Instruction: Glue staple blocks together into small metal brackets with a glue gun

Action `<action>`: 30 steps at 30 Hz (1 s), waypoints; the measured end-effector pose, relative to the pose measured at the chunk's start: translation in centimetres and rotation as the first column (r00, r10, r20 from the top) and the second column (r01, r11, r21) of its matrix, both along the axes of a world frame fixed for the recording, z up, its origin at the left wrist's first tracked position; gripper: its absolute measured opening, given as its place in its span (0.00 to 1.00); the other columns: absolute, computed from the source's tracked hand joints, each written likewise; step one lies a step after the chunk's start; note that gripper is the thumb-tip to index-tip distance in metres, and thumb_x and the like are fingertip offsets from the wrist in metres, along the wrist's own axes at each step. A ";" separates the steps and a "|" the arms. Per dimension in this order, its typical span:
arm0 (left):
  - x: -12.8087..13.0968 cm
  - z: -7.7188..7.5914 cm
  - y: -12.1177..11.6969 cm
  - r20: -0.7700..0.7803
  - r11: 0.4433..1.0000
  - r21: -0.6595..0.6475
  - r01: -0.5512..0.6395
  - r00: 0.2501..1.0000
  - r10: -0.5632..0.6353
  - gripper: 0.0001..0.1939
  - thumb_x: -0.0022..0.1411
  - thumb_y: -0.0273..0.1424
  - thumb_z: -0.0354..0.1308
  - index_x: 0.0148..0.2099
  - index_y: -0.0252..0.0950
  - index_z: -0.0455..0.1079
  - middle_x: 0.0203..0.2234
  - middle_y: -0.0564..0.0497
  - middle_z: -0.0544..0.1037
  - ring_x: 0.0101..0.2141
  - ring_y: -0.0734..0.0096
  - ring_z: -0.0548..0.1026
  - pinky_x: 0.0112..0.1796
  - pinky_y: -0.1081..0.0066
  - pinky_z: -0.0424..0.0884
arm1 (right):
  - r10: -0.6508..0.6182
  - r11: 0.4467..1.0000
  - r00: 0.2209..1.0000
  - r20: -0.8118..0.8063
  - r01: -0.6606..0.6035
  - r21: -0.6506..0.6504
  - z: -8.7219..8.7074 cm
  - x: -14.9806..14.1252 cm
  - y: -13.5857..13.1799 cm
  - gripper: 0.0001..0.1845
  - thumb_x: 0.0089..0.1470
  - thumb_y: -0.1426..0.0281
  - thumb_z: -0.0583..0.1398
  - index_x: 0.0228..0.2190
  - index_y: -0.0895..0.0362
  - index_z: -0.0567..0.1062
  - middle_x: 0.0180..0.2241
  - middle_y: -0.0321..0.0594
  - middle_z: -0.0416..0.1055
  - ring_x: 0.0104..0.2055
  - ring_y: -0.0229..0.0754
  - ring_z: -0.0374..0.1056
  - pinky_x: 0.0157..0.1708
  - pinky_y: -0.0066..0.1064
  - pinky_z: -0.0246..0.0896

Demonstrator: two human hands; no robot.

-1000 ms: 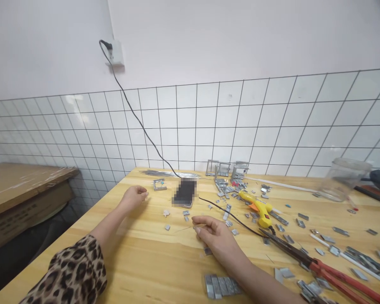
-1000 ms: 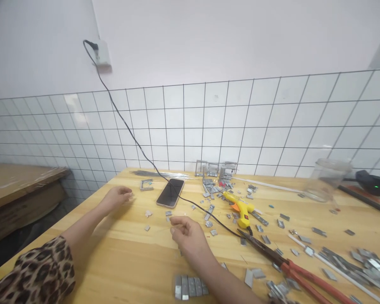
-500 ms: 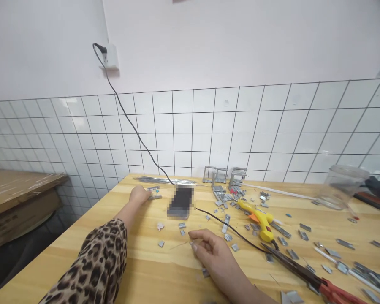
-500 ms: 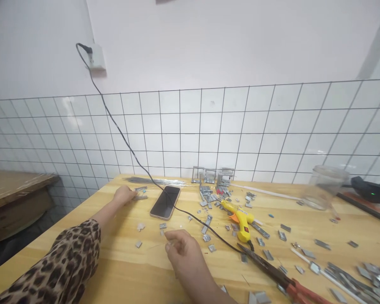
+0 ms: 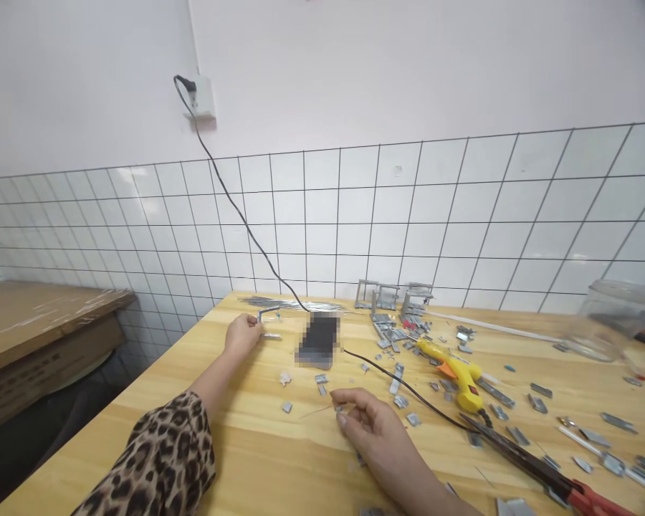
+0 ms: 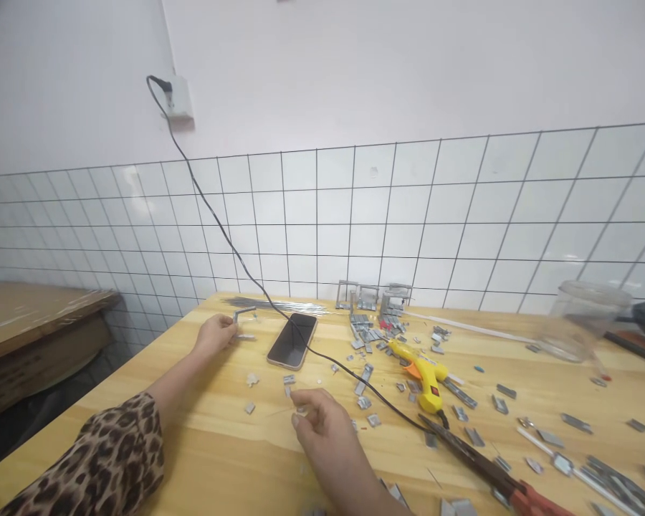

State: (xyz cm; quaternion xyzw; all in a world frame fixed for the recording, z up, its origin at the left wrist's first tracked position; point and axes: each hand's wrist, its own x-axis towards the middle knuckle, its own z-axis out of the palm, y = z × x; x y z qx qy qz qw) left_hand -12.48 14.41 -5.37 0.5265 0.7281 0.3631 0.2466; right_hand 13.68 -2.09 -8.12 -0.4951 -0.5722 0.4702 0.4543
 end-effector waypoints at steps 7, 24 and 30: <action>-0.7 -0.6 -1.3 0.045 0.997 0.067 0.029 0.998 -0.032 0.16 0.66 0.34 0.56 0.54 0.34 0.66 0.49 0.45 0.72 0.44 0.61 0.74 0.42 0.57 0.74 | 0.003 1.000 1.000 0.023 -0.003 0.013 0.3 0.0 -0.3 0.20 0.43 0.62 0.59 0.37 0.59 0.76 0.19 0.28 0.56 0.21 0.37 0.54 0.20 0.28 0.48; -2.0 -1.9 -1.8 0.170 0.991 0.106 0.080 0.981 -0.097 0.16 0.66 0.34 0.56 0.54 0.34 0.66 0.49 0.45 0.72 0.44 0.61 0.74 0.42 0.57 0.73 | 0.004 0.999 0.999 0.053 -0.006 0.035 0.2 0.0 -0.3 0.20 0.44 0.63 0.58 0.38 0.59 0.76 0.19 0.28 0.55 0.21 0.37 0.53 0.20 0.28 0.48; -1.4 -2.1 -1.3 0.250 0.991 0.107 0.084 0.962 -0.109 0.16 0.66 0.34 0.56 0.54 0.34 0.66 0.49 0.45 0.72 0.44 0.61 0.74 0.42 0.57 0.74 | 0.020 0.999 0.998 0.057 -0.021 0.028 -0.1 0.3 -0.1 0.18 0.44 0.63 0.60 0.38 0.57 0.76 0.19 0.29 0.56 0.21 0.37 0.55 0.19 0.27 0.49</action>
